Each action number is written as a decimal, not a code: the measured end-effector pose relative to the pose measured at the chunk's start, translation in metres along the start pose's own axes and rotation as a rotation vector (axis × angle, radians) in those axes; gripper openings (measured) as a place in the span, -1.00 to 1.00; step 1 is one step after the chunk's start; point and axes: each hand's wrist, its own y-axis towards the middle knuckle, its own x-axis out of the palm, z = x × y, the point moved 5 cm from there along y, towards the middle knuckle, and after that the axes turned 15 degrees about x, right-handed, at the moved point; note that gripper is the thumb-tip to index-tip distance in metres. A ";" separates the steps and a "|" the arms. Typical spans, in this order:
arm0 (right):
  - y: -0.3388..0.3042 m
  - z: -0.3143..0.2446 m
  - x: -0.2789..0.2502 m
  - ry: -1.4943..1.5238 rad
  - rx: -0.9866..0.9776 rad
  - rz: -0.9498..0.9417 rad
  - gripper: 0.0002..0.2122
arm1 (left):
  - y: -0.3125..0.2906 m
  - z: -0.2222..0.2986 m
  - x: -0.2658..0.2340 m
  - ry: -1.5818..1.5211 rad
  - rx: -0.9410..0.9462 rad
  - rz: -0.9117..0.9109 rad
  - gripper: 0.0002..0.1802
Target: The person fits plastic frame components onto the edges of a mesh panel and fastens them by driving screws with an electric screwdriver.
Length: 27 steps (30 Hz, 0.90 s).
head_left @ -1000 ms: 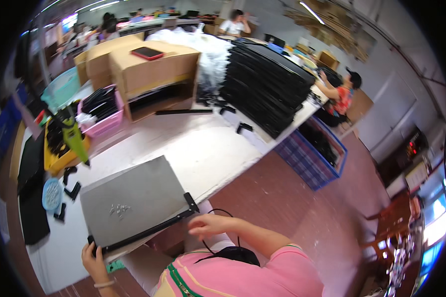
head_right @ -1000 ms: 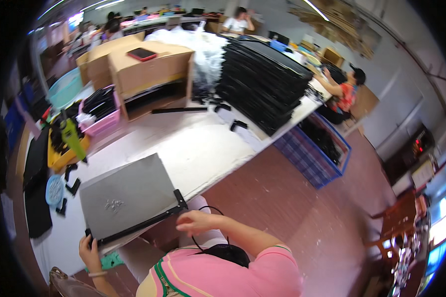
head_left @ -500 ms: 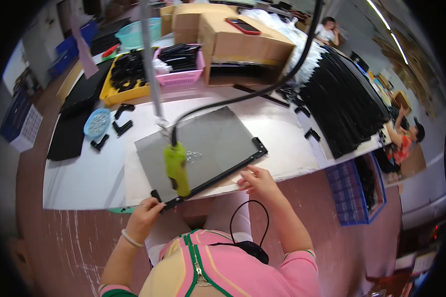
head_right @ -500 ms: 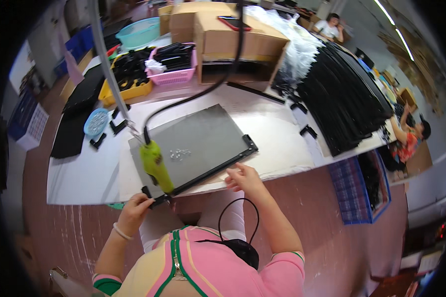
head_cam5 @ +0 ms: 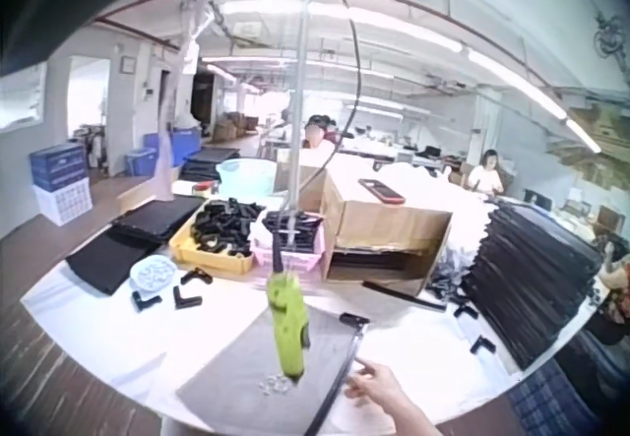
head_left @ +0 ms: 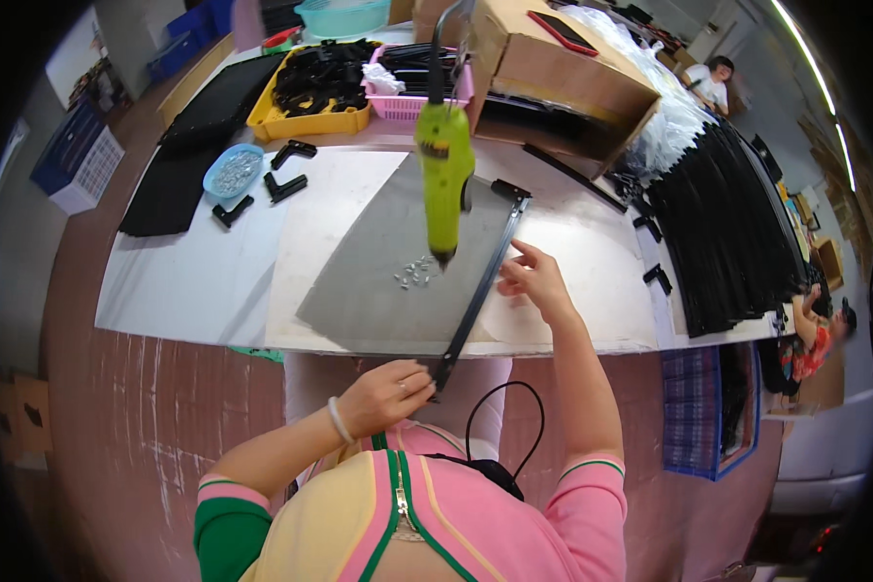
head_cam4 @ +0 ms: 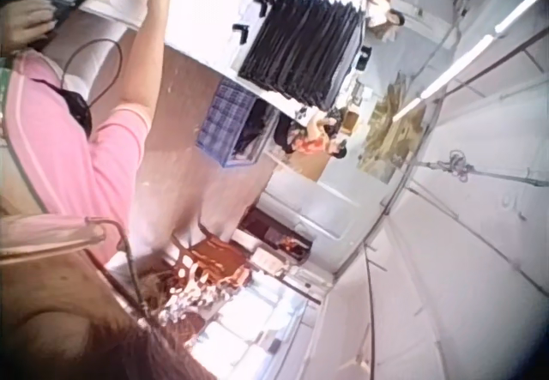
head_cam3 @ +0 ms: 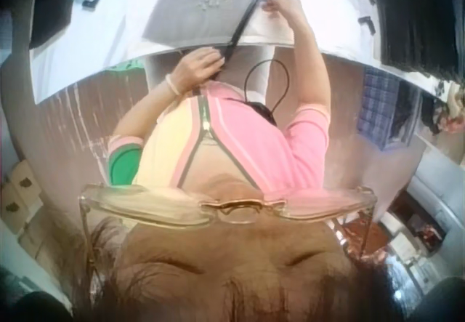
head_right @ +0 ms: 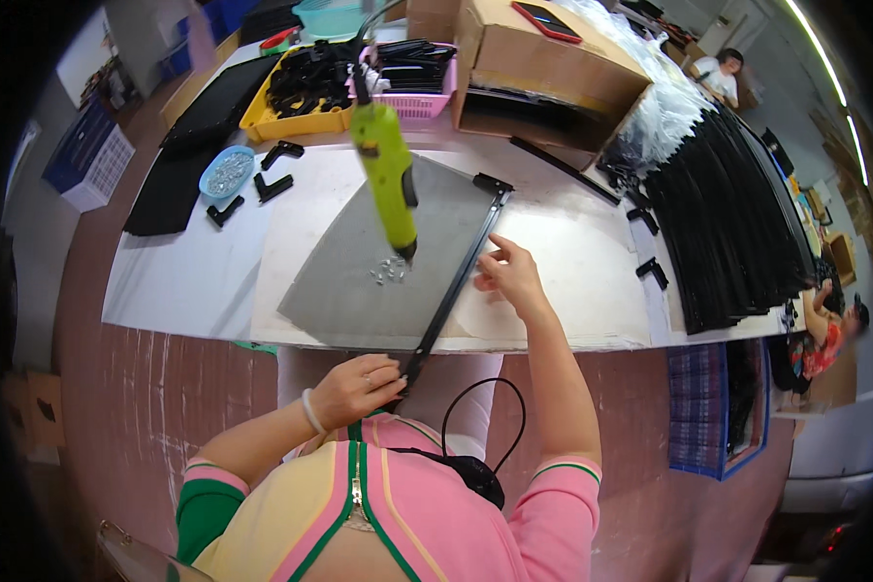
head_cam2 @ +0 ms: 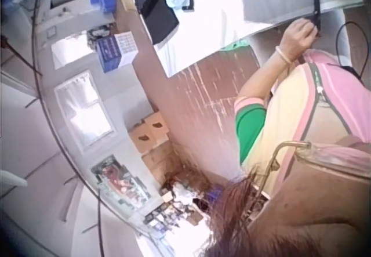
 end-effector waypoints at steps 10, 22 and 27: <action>0.000 0.020 -0.064 -0.109 -0.186 0.324 -0.71 | 0.070 -0.041 0.081 0.130 -0.104 0.081 -0.84; -0.024 0.058 -0.075 0.254 -0.262 0.331 -0.81 | 0.007 -0.058 -0.023 -0.018 -0.284 0.279 -0.86; -0.023 0.057 -0.074 0.267 -0.208 0.372 -0.82 | -0.019 -0.080 -0.030 0.135 -0.434 0.084 -0.70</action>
